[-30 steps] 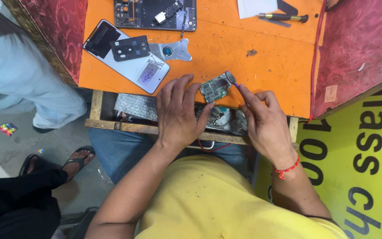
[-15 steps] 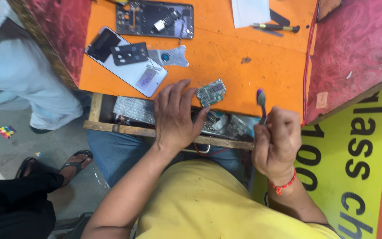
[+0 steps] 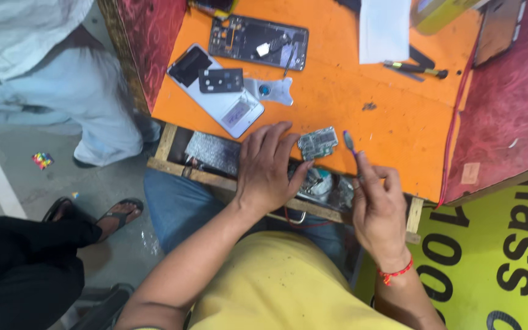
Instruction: The person uses a small brush to clean a green circuit board on an orange workbench. They repeatedly brush the surface and edges of the board while holding it steady with the other hand. Nearby, a disassembled smartphone and other tools are visible on the table.
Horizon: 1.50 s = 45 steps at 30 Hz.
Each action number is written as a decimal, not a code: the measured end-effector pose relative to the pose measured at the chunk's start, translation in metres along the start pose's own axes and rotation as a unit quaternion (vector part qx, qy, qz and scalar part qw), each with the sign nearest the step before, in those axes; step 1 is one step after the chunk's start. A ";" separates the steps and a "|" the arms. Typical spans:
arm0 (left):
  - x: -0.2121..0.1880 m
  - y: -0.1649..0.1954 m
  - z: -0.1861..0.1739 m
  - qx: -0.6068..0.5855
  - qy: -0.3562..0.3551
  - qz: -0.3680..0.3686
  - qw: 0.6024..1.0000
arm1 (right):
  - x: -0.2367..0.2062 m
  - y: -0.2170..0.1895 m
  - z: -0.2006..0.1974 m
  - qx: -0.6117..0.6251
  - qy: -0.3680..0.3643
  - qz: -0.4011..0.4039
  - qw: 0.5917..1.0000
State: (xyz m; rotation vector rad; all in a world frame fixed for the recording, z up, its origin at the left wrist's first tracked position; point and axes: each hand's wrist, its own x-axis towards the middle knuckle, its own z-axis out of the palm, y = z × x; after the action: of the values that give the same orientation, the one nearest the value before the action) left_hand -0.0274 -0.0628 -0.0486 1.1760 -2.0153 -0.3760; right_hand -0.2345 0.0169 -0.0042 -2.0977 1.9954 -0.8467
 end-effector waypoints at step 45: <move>0.005 -0.002 -0.011 -0.022 0.026 0.024 0.999 | -0.006 0.003 0.025 -0.035 -0.068 0.061 0.995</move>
State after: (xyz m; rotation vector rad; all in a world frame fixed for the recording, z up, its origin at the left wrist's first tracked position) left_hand -0.0199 -0.0665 -0.0402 1.0968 -1.9763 -0.3600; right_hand -0.2251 0.0150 -0.0282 -1.9867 2.0836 -0.6065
